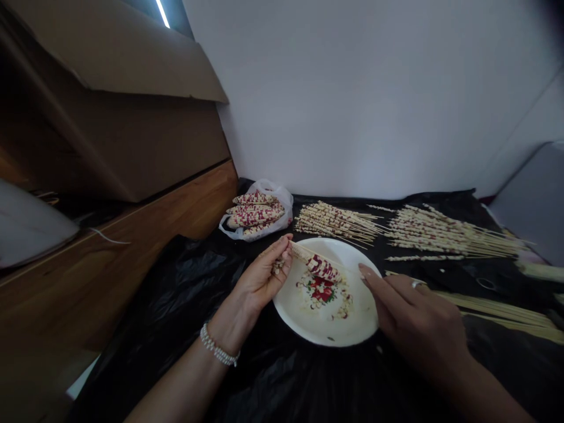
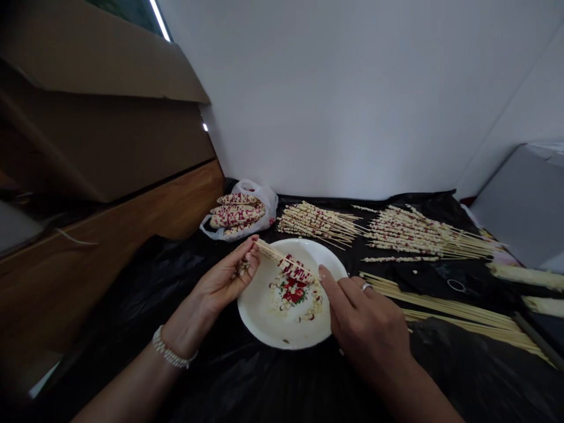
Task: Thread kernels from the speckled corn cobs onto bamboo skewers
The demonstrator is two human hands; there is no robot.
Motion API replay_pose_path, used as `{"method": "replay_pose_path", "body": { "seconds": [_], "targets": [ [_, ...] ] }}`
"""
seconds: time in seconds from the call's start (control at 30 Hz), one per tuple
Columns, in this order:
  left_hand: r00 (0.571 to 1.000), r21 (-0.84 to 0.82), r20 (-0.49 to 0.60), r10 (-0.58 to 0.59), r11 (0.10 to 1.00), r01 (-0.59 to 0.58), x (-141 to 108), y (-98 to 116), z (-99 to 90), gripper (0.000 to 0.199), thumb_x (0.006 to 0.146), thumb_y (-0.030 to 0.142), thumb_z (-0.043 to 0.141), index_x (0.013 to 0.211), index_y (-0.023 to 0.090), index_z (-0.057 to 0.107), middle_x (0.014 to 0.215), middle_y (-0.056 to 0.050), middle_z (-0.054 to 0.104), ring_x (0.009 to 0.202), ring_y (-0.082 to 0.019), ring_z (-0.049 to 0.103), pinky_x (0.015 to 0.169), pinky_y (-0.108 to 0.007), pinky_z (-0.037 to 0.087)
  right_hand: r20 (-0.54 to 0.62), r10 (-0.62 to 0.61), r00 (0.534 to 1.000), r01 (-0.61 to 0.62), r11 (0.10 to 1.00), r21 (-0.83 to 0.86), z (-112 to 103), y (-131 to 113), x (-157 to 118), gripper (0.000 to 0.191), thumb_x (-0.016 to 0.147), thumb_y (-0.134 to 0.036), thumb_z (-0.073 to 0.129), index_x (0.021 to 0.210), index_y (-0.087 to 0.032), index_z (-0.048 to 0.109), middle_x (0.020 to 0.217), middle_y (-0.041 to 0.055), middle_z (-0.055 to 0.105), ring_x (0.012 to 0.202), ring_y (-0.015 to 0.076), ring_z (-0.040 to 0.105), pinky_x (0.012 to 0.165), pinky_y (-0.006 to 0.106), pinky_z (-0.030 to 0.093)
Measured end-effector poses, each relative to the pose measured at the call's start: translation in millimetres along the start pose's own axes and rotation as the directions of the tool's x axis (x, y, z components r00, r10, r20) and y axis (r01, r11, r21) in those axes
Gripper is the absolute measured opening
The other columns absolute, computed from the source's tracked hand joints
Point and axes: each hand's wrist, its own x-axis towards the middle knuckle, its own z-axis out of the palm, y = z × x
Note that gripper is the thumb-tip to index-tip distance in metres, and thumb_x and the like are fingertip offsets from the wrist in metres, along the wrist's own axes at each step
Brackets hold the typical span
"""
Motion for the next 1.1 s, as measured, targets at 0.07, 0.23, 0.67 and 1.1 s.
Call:
{"method": "replay_pose_path", "body": {
  "seconds": [0.07, 0.23, 0.67, 1.1],
  "targets": [
    [1.000, 0.037, 0.008, 0.016, 0.999, -0.016, -0.3, -0.4, 0.7, 0.025, 0.088, 0.001, 0.052, 0.108, 0.007, 0.064, 0.082, -0.007, 0.069, 0.063, -0.006, 0.065, 0.060, -0.012, 0.056, 0.012, 0.017, 1.000, -0.018, 1.000, 0.019, -0.1, -1.3, -0.7, 0.025, 0.089, -0.014, 0.055, 0.112, -0.009, 0.065, 0.078, 0.0046, 0.067, 0.063, 0.0142, 0.058, 0.057, 0.028, 0.040],
    [0.998, 0.111, -0.004, 0.062, 0.992, -0.061, -2.8, -2.9, 2.4, 0.022, 0.086, 0.001, 0.054, 0.102, 0.008, 0.067, 0.078, -0.005, 0.068, 0.060, -0.005, 0.063, 0.058, -0.011, 0.055, 0.048, 0.079, 0.996, -0.083, 0.992, 0.093, 2.2, -4.6, -3.7, 0.026, 0.091, -0.014, 0.053, 0.113, -0.010, 0.065, 0.081, 0.0066, 0.070, 0.066, 0.0151, 0.063, 0.059, 0.028, 0.046],
    [0.997, 0.204, 0.023, 0.078, 0.976, -0.081, -4.0, -4.9, -1.5, 0.015, 0.083, 0.001, 0.060, 0.092, 0.006, 0.071, 0.081, -0.006, 0.069, 0.060, -0.005, 0.064, 0.060, -0.011, 0.056, 0.126, 0.186, 0.974, -0.213, 0.944, 0.252, 3.4, -13.5, -6.1, 0.024, 0.091, -0.014, 0.050, 0.108, -0.009, 0.066, 0.092, 0.0120, 0.073, 0.069, 0.0180, 0.067, 0.065, 0.032, 0.054],
    [0.992, 0.372, 0.078, -0.099, 0.926, 0.063, -11.5, -26.9, -5.3, 0.010, 0.076, 0.004, 0.070, 0.084, 0.009, 0.072, 0.074, -0.005, 0.068, 0.061, -0.006, 0.063, 0.056, -0.010, 0.052, 0.160, 0.220, 0.962, -0.258, 0.922, 0.288, 0.2, -25.1, -4.8, 0.027, 0.090, -0.012, 0.047, 0.108, -0.013, 0.067, 0.090, 0.0104, 0.073, 0.081, 0.0201, 0.069, 0.075, 0.035, 0.056]
  ]
}}
